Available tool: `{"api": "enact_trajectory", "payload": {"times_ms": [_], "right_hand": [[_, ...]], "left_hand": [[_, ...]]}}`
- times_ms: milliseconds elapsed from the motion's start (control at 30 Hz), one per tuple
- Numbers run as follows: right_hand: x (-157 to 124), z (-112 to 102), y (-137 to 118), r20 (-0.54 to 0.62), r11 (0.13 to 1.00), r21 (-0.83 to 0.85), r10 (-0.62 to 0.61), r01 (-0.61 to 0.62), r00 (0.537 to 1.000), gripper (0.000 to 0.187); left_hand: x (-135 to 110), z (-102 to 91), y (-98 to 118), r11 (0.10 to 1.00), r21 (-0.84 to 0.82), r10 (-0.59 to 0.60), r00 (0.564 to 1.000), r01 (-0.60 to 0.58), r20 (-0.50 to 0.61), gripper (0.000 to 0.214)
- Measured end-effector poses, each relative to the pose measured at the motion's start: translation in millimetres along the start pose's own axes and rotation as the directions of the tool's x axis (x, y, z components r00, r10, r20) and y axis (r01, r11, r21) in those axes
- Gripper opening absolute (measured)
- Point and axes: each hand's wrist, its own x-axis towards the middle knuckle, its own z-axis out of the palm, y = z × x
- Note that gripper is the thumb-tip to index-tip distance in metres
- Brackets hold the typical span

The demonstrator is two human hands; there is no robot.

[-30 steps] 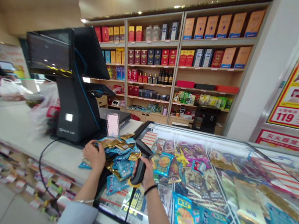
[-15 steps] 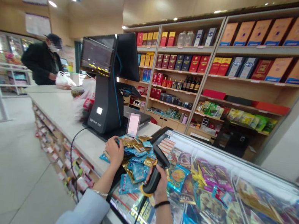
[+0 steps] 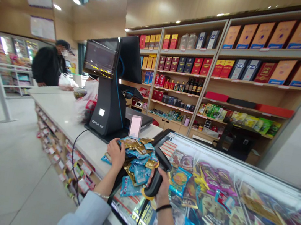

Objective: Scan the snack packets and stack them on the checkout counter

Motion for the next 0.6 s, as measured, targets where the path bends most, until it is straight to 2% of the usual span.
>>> {"api": "enact_trajectory", "payload": {"times_ms": [200,367,600], "right_hand": [[-3.3,6.8,-4.6,-0.067,0.997,0.07,-0.037,0.041,0.997,0.031],[-4.2,7.3,-3.7,-0.068,0.996,0.046,-0.074,0.077,0.995,0.027],[-1.5,6.8,-3.6,-0.074,0.997,0.011,-0.072,0.073,0.995,0.033]], "left_hand": [[0.6,0.6,-0.8,1.0,0.006,0.007,1.0,-0.007,-0.005,0.028],[2.3,0.0,0.1,0.998,-0.051,0.038,0.999,-0.04,-0.039,0.025],[3.4,-0.2,-3.4,0.99,-0.126,0.06,0.996,-0.068,-0.067,0.025]]}}
